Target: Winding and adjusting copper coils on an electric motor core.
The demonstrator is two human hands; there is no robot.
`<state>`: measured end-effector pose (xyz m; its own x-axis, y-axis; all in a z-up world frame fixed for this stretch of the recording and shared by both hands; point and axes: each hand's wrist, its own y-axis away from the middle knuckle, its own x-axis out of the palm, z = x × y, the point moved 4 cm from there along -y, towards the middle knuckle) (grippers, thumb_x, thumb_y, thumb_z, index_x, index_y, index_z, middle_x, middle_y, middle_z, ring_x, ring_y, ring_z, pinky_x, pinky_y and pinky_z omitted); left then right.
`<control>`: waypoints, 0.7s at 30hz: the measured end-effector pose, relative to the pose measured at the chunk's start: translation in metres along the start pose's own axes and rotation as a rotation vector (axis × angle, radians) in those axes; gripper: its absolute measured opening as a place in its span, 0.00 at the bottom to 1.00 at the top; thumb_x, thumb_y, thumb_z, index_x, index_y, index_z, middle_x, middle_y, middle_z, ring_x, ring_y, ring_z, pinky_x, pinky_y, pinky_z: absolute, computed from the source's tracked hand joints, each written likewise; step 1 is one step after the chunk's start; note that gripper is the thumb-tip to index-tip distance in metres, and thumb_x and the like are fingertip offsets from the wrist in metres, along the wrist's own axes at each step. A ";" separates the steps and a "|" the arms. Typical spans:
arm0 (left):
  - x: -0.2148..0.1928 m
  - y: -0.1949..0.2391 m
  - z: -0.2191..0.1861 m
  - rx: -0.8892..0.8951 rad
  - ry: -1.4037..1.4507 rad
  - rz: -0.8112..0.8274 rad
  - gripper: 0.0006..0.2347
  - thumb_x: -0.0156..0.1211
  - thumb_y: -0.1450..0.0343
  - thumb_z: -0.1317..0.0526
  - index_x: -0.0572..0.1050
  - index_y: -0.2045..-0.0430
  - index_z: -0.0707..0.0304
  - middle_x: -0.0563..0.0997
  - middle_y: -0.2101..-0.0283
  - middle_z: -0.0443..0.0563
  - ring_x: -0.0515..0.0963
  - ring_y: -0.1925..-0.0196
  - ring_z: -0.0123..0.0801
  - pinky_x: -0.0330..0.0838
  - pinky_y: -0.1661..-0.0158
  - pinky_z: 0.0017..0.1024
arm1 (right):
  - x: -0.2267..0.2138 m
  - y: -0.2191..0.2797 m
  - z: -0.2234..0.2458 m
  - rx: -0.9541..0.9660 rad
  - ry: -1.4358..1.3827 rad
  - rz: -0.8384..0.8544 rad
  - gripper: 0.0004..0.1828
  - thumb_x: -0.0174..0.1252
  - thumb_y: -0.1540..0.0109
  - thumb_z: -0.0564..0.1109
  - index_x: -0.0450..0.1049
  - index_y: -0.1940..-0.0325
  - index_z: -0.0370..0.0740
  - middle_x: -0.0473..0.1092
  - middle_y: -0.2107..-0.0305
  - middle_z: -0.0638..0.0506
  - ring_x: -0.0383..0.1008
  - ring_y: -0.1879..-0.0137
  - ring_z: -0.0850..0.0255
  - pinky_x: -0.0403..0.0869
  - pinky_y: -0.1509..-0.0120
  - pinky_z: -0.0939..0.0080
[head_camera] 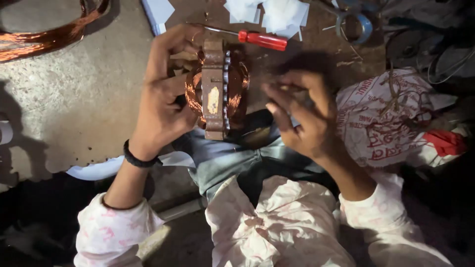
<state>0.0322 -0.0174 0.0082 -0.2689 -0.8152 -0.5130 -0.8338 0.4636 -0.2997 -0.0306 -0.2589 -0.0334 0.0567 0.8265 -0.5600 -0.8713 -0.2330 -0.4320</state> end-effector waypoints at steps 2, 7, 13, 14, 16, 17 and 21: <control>0.001 0.000 0.001 -0.024 0.063 -0.022 0.05 0.66 0.31 0.72 0.81 0.64 0.72 0.63 0.34 0.58 0.69 0.35 0.40 0.71 0.40 0.32 | 0.003 0.004 0.000 -0.014 0.041 0.010 0.26 0.66 0.34 0.33 0.75 0.34 0.49 0.67 0.46 0.46 0.74 0.43 0.58 0.78 0.44 0.61; 0.007 0.005 -0.003 -0.163 0.178 -0.108 0.03 0.65 0.30 0.71 0.80 0.67 0.76 0.65 0.37 0.52 0.68 0.37 0.33 0.65 0.38 0.29 | 0.004 0.001 0.005 -0.121 0.162 0.060 0.33 0.66 0.41 0.29 0.76 0.34 0.51 0.67 0.45 0.46 0.72 0.43 0.56 0.76 0.38 0.56; 0.015 0.019 0.008 -0.393 0.555 -0.235 0.03 0.61 0.22 0.70 0.80 0.61 0.73 0.65 0.36 0.50 0.67 0.40 0.30 0.64 0.44 0.27 | 0.011 -0.009 0.002 -0.257 0.292 0.198 0.42 0.65 0.50 0.29 0.77 0.33 0.55 0.67 0.43 0.45 0.70 0.37 0.52 0.70 0.31 0.52; 0.013 0.018 0.006 -0.341 0.450 -0.214 0.02 0.61 0.23 0.71 0.79 0.61 0.73 0.65 0.36 0.51 0.67 0.37 0.31 0.63 0.41 0.26 | 0.011 -0.011 0.001 -0.256 0.273 0.208 0.41 0.66 0.50 0.32 0.75 0.32 0.55 0.66 0.41 0.44 0.69 0.37 0.52 0.70 0.32 0.51; 0.008 0.016 0.005 -0.287 0.344 -0.192 0.02 0.62 0.24 0.71 0.78 0.61 0.73 0.65 0.36 0.51 0.67 0.35 0.32 0.62 0.38 0.26 | 0.011 -0.014 0.000 -0.257 0.254 0.217 0.41 0.68 0.49 0.35 0.74 0.31 0.55 0.66 0.40 0.42 0.69 0.36 0.51 0.69 0.33 0.50; 0.005 0.015 0.003 -0.238 0.240 -0.159 0.02 0.62 0.25 0.72 0.78 0.61 0.73 0.66 0.35 0.53 0.67 0.33 0.33 0.62 0.35 0.27 | 0.011 -0.015 0.000 -0.257 0.243 0.216 0.42 0.68 0.49 0.35 0.73 0.30 0.55 0.66 0.40 0.42 0.69 0.36 0.51 0.69 0.33 0.49; -0.002 -0.005 -0.018 -0.168 0.090 -0.026 0.12 0.60 0.33 0.74 0.75 0.56 0.75 0.63 0.33 0.58 0.67 0.30 0.42 0.62 0.31 0.33 | 0.013 -0.013 -0.003 -0.264 0.242 0.190 0.40 0.68 0.47 0.35 0.72 0.30 0.54 0.66 0.39 0.42 0.70 0.37 0.50 0.69 0.35 0.47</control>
<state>0.0284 -0.0249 0.0253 -0.2822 -0.8572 -0.4308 -0.9078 0.3838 -0.1692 -0.0172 -0.2461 -0.0372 0.0473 0.6191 -0.7839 -0.7236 -0.5198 -0.4541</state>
